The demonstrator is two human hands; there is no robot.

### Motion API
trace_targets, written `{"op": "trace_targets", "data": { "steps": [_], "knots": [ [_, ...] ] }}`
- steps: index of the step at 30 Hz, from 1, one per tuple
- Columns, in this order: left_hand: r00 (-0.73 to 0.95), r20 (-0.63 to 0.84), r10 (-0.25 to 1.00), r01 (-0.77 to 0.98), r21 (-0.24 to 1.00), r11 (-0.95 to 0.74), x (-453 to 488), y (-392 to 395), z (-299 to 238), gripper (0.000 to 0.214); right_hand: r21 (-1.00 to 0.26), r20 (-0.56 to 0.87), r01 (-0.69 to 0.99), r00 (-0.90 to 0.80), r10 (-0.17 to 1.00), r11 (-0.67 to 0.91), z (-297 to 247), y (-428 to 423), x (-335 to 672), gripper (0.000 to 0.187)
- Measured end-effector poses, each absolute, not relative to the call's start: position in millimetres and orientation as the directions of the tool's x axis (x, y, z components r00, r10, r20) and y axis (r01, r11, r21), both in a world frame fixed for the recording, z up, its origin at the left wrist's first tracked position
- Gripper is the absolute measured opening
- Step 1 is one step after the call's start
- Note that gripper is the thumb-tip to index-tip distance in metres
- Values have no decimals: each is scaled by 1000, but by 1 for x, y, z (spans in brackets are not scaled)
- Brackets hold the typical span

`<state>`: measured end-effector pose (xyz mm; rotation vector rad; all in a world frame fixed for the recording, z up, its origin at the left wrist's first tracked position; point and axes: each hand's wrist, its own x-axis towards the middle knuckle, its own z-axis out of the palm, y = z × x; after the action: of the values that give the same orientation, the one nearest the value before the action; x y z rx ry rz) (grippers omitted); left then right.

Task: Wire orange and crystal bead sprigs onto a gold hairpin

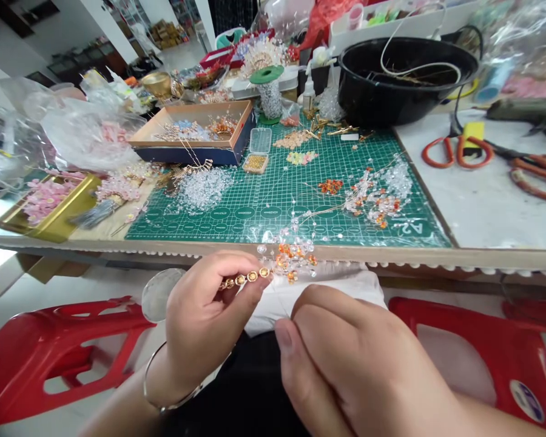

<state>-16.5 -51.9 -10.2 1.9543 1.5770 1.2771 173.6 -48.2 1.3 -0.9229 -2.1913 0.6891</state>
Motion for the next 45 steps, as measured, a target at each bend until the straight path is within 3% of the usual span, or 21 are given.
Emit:
{"op": "trace_targets", "data": {
  "steps": [14, 19, 25, 32, 37, 42, 45],
  "knots": [
    [24, 499, 866, 591, 692, -414, -14, -51, -12, 7, -688, 393, 373, -530, 751, 623, 4, -51, 179, 20],
    [15, 474, 880, 610, 693, -384, -12, -53, -10, 6, -698, 397, 354, -533, 748, 622, 3, -53, 181, 28],
    [-5, 468, 884, 618, 696, -365, -10, -57, -7, 5, -710, 391, 350, -525, 756, 611, -1, -52, 181, 20],
    [22, 496, 868, 627, 669, -398, -10, -57, -6, 6, -705, 369, 362, -548, 751, 611, 0, -50, 179, 24],
    [73, 554, 830, 670, 589, -452, -11, -57, -7, 10, -688, 336, 428, -526, 781, 585, 3, -43, 175, 30],
    [218, 637, 740, 762, 363, -537, -14, -56, -12, 20, -594, 313, 537, -533, 786, 600, 7, -37, 175, 39],
    [240, 646, 724, 799, 292, -526, -13, -54, -16, 19, -541, 284, 603, -525, 802, 586, 3, -34, 176, 40]
  ]
}}
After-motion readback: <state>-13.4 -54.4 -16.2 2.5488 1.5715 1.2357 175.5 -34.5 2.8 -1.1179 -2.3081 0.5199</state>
